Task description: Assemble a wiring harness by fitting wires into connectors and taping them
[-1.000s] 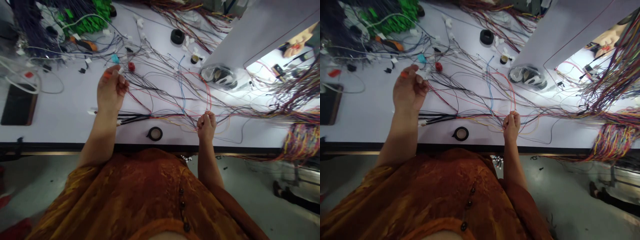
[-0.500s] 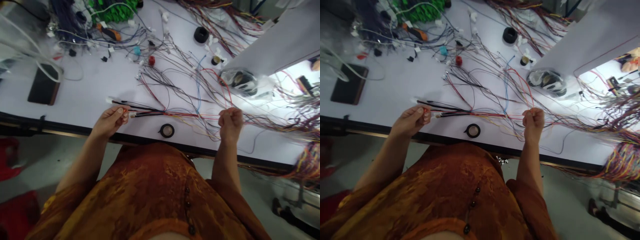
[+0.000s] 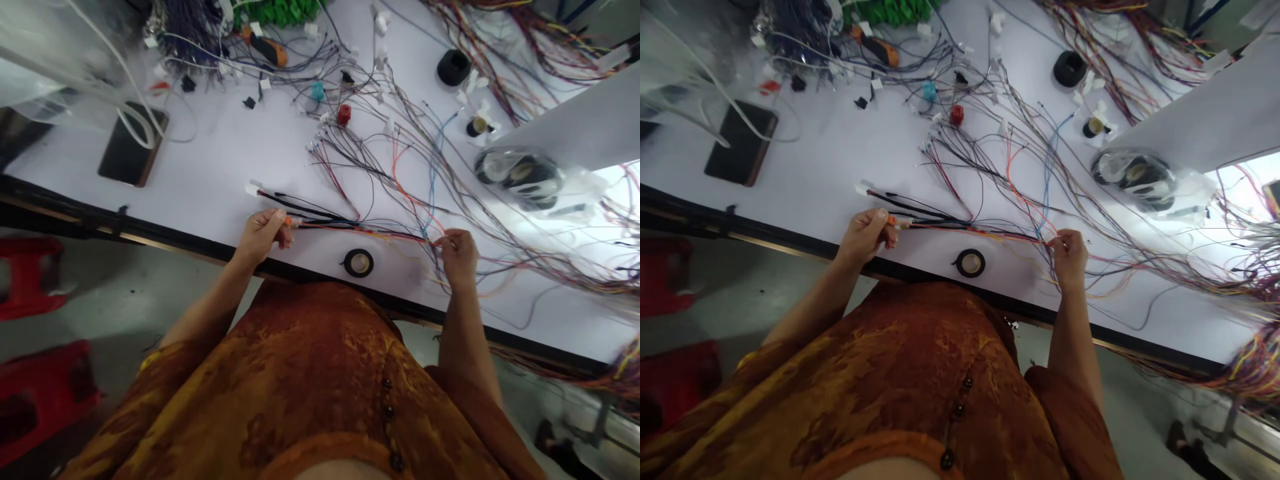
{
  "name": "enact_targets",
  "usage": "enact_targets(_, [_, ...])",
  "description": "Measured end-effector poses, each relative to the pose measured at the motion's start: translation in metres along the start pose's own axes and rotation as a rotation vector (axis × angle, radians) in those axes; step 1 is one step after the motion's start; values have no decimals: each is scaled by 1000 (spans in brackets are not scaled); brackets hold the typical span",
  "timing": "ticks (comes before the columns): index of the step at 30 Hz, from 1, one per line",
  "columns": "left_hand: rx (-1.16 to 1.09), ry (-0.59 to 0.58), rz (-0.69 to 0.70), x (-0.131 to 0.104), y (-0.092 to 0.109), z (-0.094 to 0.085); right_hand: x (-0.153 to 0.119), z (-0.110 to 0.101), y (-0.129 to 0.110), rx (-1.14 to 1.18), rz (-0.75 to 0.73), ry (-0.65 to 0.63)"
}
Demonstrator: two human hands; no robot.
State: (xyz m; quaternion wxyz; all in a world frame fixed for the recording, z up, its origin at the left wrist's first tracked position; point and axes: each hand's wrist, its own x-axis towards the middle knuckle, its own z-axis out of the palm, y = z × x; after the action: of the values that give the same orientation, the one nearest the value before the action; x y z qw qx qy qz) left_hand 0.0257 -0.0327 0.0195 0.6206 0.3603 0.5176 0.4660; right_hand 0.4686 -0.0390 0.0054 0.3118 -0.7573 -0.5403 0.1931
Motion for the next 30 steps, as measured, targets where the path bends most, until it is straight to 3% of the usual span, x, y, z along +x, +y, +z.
enact_targets(3, [-34,51,44,4,2,5,0,-4,-5,5,-2,66])
enact_targets(8, [-91,26,52,15,8,9,2,-16,-14,31,-23,99])
enact_targets(11, [-132,-21,3,22,10,11,3,-13,-8,7,-32,70])
enact_targets(16, [-74,-61,-5,25,11,14,5,-8,6,-246,25,-19])
enact_targets(19, [-15,-65,19,23,12,10,5,-8,-13,-325,-66,67])
enact_targets(21, [30,-62,35,22,13,6,5,1,-40,-190,-149,156])
enact_targets(22, [57,-63,43,22,13,5,6,10,-57,-51,-162,135])
enact_targets(24, [120,-66,62,23,13,4,8,35,-89,308,-116,-128])
enact_targets(27, [227,-55,99,27,12,6,17,77,-129,741,69,-524])
enact_targets(30, [311,-77,138,33,9,7,33,102,-153,937,133,-649])
